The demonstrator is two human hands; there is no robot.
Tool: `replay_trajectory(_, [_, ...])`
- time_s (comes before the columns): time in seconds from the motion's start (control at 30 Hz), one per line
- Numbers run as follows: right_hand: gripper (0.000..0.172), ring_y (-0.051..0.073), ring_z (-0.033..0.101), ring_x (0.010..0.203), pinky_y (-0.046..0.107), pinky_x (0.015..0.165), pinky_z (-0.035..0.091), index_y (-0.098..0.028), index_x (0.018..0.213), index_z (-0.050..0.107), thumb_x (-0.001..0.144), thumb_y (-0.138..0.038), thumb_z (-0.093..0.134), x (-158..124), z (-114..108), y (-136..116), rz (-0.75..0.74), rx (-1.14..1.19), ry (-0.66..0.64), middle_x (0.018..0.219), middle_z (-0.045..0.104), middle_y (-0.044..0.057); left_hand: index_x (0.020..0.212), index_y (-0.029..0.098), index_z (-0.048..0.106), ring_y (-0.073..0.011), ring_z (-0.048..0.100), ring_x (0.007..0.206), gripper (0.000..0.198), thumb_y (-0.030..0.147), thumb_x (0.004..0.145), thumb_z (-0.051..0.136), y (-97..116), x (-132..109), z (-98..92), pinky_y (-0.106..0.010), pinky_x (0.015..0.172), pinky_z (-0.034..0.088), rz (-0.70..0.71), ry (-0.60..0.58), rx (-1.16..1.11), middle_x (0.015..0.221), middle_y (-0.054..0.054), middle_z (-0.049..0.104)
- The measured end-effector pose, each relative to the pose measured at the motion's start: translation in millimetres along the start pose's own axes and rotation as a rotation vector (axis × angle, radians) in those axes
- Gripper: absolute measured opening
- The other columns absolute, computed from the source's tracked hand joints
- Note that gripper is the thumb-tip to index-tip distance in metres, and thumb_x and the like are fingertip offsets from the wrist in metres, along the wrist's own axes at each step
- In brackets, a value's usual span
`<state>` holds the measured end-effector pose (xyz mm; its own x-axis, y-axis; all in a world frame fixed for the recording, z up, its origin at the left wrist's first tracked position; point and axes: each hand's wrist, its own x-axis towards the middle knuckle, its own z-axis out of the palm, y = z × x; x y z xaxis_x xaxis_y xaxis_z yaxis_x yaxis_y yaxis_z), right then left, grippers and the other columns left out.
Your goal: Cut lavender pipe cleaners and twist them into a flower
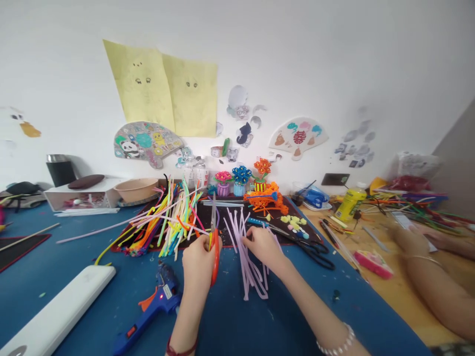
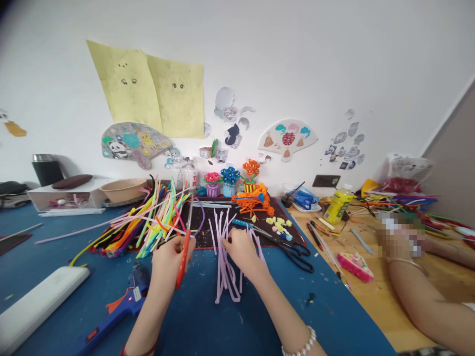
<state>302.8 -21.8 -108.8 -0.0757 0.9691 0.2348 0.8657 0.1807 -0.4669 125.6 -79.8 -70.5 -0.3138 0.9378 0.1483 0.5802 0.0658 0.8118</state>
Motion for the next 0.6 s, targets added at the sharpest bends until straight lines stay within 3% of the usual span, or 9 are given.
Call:
replay_trajectory(0.1, [0.017, 0.020, 0.064, 0.068, 0.025, 0.055, 0.033, -0.017, 0.069, 0.063, 0.077, -0.032, 0.065, 7, 9, -4, 0.037, -0.028, -0.023, 0.069, 0.067, 0.006, 0.059, 0.020, 0.053, -0.0175, 0.055, 0.054, 0.030, 0.041, 0.080, 0.050, 3, -2, -0.8, -0.024, 0.051, 0.028, 0.016, 0.033, 0.297, 0.055, -0.003, 0.058])
replay_trajectory(0.2, [0.016, 0.018, 0.064, 0.068, 0.024, 0.054, 0.032, -0.017, 0.068, 0.064, 0.079, -0.028, 0.063, 8, 9, -3, 0.062, -0.030, -0.047, 0.070, 0.069, 0.005, 0.070, 0.020, 0.060, -0.0227, 0.060, 0.063, 0.030, 0.044, 0.083, 0.048, 6, -4, -0.7, -0.026, 0.052, 0.026, -0.018, 0.020, 0.432, 0.065, -0.007, 0.063])
replay_trajectory(0.4, [0.021, 0.017, 0.063, 0.068, 0.025, 0.053, 0.029, -0.018, 0.073, 0.065, 0.086, -0.030, 0.055, 2, -5, -3, 0.116, -0.054, -0.016, 0.070, 0.069, 0.005, 0.078, 0.021, 0.062, -0.0271, 0.063, 0.072, 0.033, 0.047, 0.084, 0.044, 7, -4, 0.4, -0.027, 0.054, 0.027, -0.033, -0.006, 0.513, 0.074, -0.010, 0.067])
replay_trajectory(0.5, [0.026, 0.019, 0.064, 0.074, 0.026, 0.057, 0.032, -0.019, 0.084, 0.065, 0.090, -0.038, 0.049, 0, -3, -15, 0.043, -0.118, -0.004, 0.076, 0.070, 0.005, 0.077, 0.021, 0.062, -0.0264, 0.063, 0.072, 0.033, 0.047, 0.084, 0.044, 6, -4, 1.1, -0.026, 0.054, 0.027, -0.021, 0.010, 0.513, 0.074, -0.010, 0.067])
replay_trajectory(0.6, [0.024, 0.020, 0.066, 0.077, 0.025, 0.060, 0.036, -0.020, 0.081, 0.066, 0.085, -0.042, 0.057, 1, 5, -33, -0.049, -0.169, -0.083, 0.083, 0.071, 0.005, 0.078, 0.020, 0.062, -0.0267, 0.063, 0.072, 0.030, 0.045, 0.083, 0.045, 5, -4, 1.7, -0.026, 0.054, 0.026, -0.004, 0.016, 0.513, 0.074, -0.010, 0.068])
